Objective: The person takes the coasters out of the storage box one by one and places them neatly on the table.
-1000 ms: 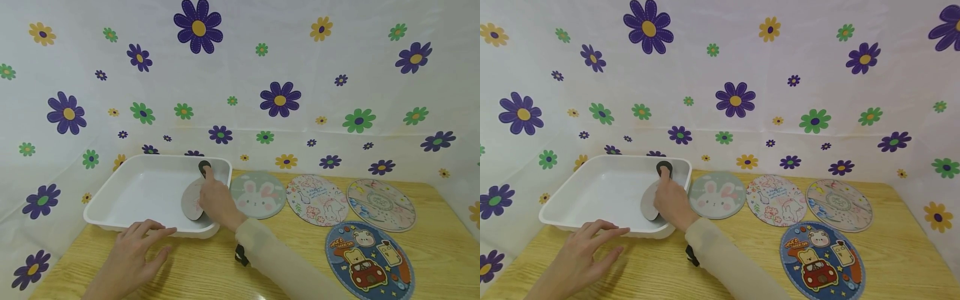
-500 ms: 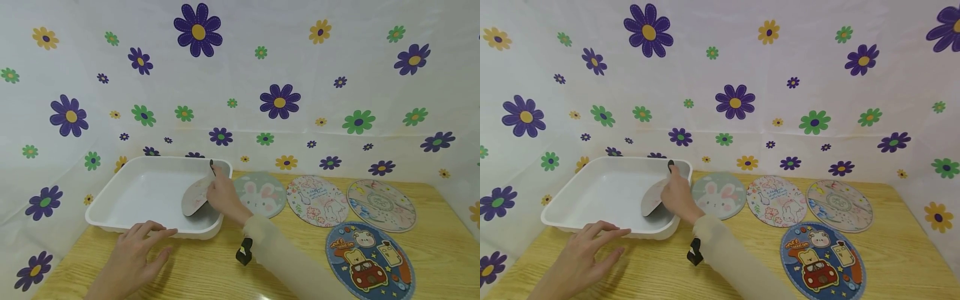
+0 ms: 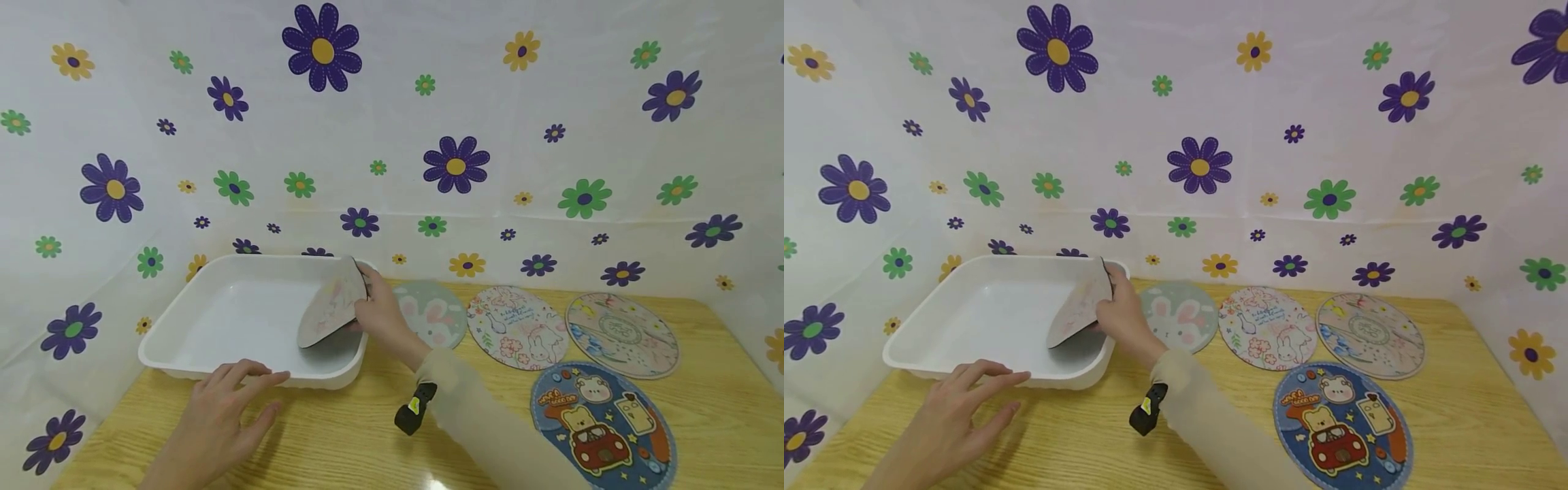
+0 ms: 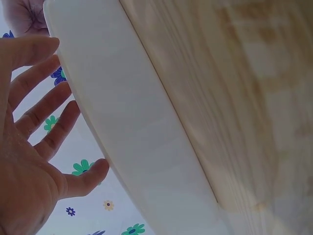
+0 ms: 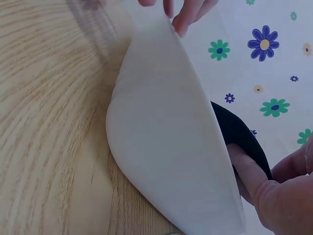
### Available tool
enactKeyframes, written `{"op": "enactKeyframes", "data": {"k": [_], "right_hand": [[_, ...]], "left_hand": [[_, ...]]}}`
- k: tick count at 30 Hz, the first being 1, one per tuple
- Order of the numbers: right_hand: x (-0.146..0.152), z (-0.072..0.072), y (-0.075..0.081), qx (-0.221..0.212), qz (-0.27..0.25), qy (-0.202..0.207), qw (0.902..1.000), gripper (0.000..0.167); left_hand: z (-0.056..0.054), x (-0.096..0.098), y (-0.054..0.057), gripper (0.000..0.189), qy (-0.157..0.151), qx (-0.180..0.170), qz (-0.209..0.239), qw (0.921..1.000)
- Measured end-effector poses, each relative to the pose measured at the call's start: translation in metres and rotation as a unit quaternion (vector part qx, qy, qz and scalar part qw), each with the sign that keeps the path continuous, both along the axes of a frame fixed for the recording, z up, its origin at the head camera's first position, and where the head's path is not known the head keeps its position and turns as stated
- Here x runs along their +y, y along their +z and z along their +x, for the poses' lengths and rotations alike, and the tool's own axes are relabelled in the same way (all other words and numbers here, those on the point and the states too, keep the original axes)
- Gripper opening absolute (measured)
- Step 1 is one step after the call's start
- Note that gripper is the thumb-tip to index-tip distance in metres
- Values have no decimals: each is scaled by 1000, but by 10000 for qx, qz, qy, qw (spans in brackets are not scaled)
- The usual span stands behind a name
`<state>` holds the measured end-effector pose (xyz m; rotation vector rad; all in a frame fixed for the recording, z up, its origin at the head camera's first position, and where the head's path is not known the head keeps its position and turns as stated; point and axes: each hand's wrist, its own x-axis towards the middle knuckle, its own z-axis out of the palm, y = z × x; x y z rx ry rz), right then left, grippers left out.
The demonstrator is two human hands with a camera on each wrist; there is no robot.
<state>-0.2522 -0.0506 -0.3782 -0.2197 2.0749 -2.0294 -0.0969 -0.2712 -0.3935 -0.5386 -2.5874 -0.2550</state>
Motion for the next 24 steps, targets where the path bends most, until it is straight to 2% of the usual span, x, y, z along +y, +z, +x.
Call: {"op": "enactKeyframes", "data": {"k": [6, 14, 24], "right_hand": [[6, 3, 1, -357, -296, -72, 9989, 78], [14, 6, 0, -323, -883, -94, 9955, 80], [24, 14, 8, -336, -971, -99, 9947, 78]], "left_hand": [[0, 1, -1, 40, 55, -62, 17, 10000], [-2, 0, -2, 40, -27, -28, 97, 9999], [-3, -3, -4, 40, -114, 46, 197, 9997]]}}
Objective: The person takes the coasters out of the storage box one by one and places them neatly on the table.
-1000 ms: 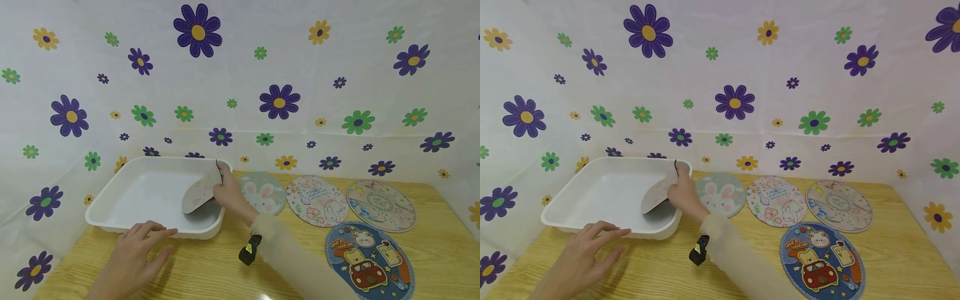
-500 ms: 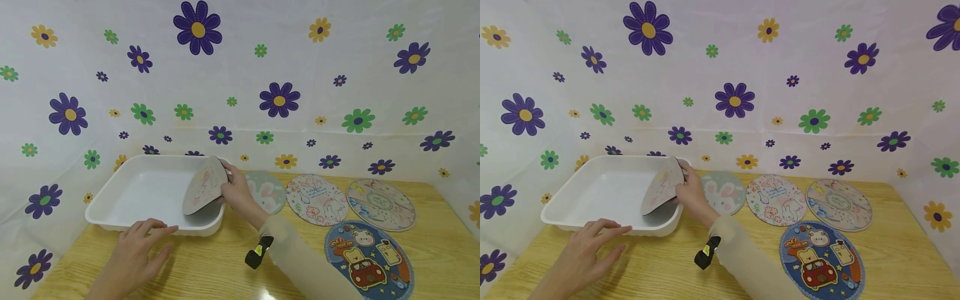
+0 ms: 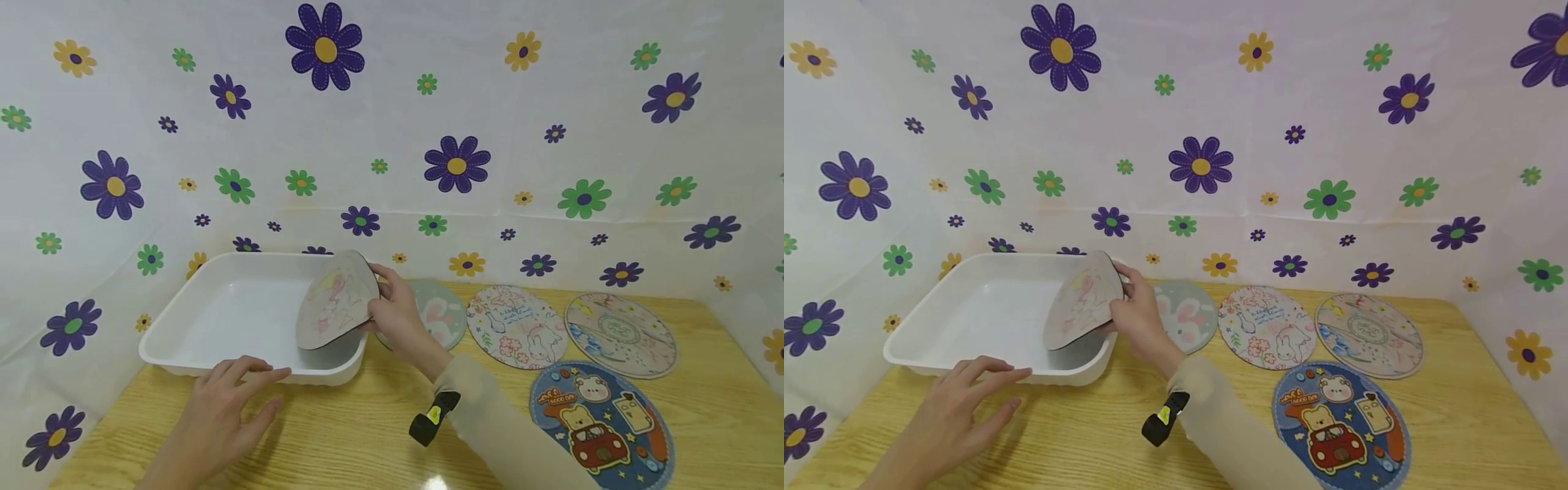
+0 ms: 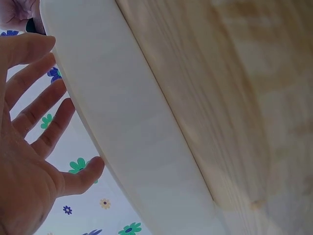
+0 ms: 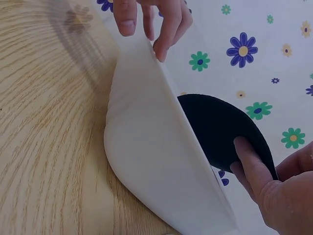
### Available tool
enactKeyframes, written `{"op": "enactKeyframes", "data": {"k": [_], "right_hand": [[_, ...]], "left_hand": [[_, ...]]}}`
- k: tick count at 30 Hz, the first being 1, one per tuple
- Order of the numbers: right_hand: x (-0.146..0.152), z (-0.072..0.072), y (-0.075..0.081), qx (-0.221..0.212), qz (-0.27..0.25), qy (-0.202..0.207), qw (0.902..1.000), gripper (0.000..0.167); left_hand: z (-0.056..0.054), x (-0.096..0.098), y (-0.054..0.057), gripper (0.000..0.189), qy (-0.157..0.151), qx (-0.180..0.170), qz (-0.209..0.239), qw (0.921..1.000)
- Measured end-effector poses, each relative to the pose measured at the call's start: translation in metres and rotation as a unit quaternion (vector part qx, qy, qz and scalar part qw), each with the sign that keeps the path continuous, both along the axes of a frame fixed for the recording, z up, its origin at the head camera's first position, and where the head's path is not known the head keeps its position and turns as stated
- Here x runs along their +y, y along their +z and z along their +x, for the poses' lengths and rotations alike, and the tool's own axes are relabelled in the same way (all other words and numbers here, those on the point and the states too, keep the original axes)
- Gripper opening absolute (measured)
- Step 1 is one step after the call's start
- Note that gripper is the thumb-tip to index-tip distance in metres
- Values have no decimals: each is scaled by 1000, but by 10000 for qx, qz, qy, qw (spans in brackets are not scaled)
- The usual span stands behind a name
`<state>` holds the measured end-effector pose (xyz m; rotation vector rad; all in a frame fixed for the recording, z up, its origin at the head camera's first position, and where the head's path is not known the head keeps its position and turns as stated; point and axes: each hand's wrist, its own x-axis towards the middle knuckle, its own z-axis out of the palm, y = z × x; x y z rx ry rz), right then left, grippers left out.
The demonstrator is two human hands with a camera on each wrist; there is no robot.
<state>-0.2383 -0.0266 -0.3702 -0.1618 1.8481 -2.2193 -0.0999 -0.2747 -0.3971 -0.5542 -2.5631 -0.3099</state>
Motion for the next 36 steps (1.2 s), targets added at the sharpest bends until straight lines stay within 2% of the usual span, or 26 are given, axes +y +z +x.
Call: {"op": "enactKeyframes", "data": {"k": [8, 18, 36], "right_hand": [[12, 6, 4, -18, 9, -3, 10000, 76], [29, 15, 8, 120, -177, -4, 9998, 77], [52, 27, 10, 117, -171, -136, 9997, 79]], "left_hand": [[-1, -1, 1, 41, -73, 69, 48, 9999], [-2, -1, 3, 40, 22, -92, 33, 9999], [-1, -1, 0, 40, 35, -19, 93, 9999]]}}
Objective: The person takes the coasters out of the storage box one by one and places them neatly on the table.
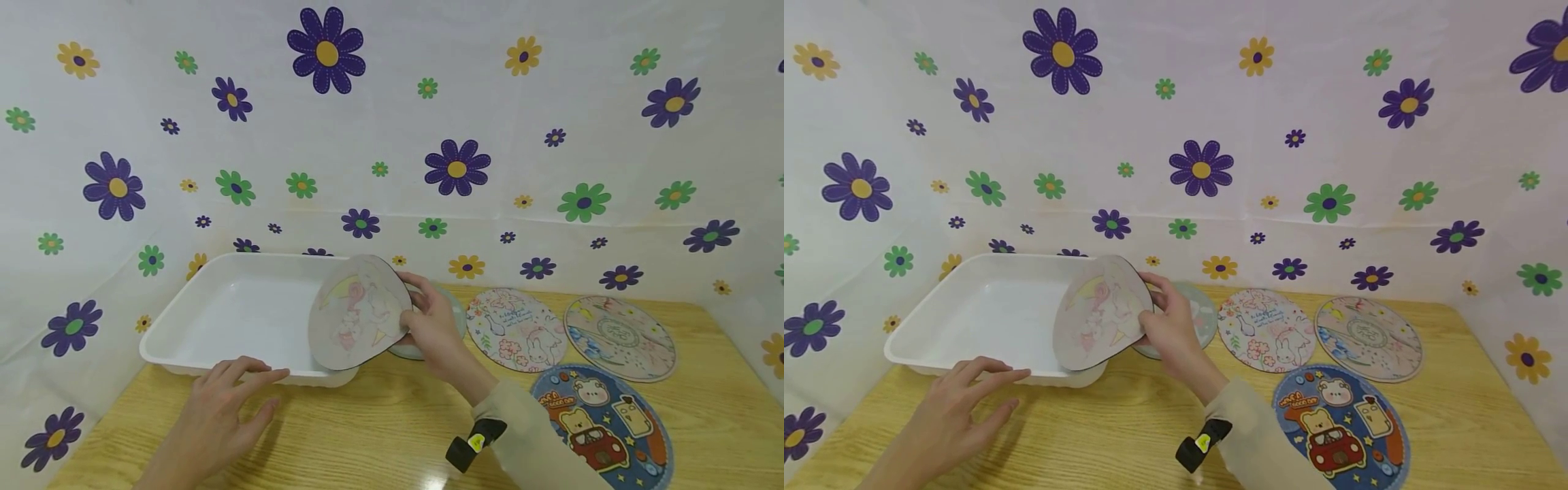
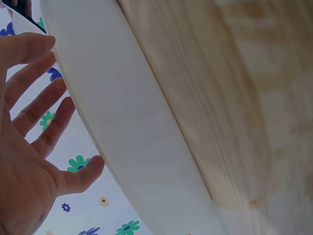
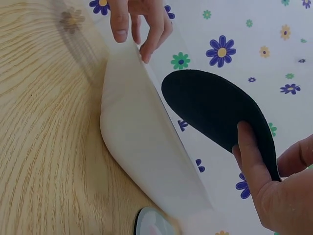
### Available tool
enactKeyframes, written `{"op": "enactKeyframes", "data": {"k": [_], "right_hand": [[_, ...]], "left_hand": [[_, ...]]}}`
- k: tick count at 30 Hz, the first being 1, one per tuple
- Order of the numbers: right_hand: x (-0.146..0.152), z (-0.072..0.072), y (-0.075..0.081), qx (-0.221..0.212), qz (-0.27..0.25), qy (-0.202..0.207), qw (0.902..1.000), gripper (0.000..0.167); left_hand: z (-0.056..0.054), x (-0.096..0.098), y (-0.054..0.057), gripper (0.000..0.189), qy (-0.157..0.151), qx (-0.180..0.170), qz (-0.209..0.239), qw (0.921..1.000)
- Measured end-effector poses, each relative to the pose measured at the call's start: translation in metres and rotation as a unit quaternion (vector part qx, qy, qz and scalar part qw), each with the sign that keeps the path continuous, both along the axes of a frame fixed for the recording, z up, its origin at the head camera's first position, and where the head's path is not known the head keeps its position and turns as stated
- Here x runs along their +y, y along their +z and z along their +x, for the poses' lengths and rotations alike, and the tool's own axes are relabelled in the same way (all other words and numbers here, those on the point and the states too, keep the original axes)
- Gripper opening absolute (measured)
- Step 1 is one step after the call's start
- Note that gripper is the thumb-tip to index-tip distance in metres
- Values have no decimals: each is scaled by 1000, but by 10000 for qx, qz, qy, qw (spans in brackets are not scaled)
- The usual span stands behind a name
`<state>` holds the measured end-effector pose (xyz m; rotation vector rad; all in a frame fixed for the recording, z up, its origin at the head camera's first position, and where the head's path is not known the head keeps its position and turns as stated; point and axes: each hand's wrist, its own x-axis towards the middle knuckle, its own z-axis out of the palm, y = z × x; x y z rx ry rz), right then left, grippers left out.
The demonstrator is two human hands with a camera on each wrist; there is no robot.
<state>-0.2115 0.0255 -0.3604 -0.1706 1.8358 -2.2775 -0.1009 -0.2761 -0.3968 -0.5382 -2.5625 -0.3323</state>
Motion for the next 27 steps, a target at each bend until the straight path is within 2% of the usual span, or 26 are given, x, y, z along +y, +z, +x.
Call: {"op": "enactKeyframes", "data": {"k": [27], "right_hand": [[29, 12, -3, 165, 533, -296, 9980, 68]], "left_hand": [[0, 1, 0, 40, -35, 8, 16, 10000]]}}
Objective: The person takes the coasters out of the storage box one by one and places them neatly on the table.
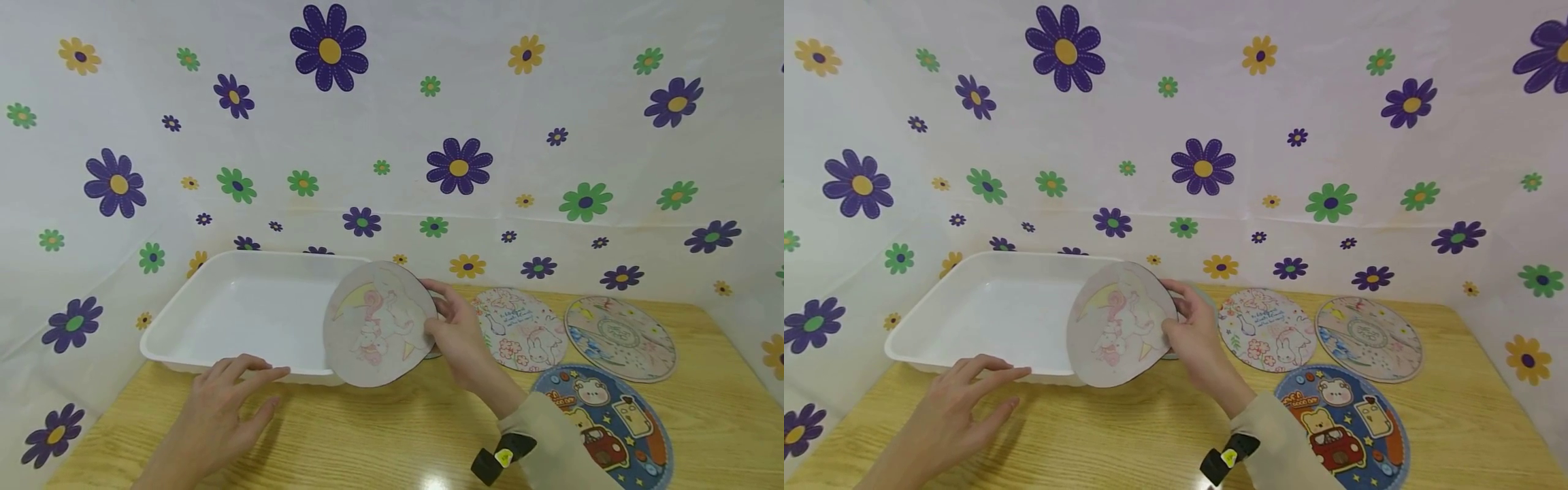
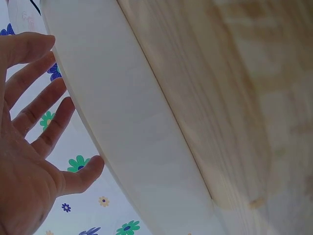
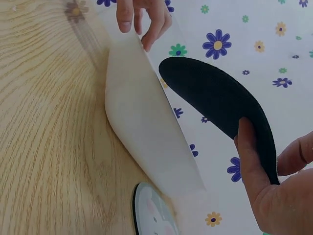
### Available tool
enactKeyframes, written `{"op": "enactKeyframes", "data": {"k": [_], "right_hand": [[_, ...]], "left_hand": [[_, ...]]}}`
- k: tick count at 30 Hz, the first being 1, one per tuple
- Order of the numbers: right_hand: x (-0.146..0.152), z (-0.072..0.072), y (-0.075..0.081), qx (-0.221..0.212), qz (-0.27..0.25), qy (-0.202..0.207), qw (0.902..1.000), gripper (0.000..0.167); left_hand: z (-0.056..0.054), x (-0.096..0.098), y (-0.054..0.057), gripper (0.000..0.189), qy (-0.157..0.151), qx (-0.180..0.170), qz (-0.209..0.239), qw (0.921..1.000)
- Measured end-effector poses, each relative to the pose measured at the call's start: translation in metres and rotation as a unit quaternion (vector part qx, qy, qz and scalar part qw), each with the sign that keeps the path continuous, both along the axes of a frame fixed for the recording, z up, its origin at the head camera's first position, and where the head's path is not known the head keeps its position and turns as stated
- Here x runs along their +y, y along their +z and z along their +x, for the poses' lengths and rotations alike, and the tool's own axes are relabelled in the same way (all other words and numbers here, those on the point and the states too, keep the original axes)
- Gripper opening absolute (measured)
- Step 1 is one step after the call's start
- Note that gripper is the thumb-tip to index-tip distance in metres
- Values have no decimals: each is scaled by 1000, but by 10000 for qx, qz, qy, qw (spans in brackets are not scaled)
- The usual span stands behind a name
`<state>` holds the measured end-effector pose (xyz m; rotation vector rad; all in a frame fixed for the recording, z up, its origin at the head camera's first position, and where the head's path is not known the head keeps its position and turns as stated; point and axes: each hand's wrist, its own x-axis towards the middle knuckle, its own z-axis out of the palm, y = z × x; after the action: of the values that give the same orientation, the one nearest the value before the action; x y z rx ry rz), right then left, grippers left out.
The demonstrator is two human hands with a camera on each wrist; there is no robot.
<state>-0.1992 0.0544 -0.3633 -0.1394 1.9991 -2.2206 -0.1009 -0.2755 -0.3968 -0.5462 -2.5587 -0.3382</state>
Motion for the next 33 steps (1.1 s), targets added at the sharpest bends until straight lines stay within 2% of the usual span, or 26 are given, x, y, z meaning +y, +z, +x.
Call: {"op": "enactKeyframes", "data": {"k": [8, 20, 33], "right_hand": [[7, 1, -2, -47, 43, -17, 10000, 69], [20, 6, -5, -222, 43, 43, 9997, 71], [33, 14, -6, -267, 307, 6, 9992, 69]], "left_hand": [[-1, 1, 0, 39, 63, -33, -150, 9999], [-3, -1, -3, 40, 0, 142, -307, 9994], [-2, -1, -2, 40, 36, 198, -431, 9989]]}}
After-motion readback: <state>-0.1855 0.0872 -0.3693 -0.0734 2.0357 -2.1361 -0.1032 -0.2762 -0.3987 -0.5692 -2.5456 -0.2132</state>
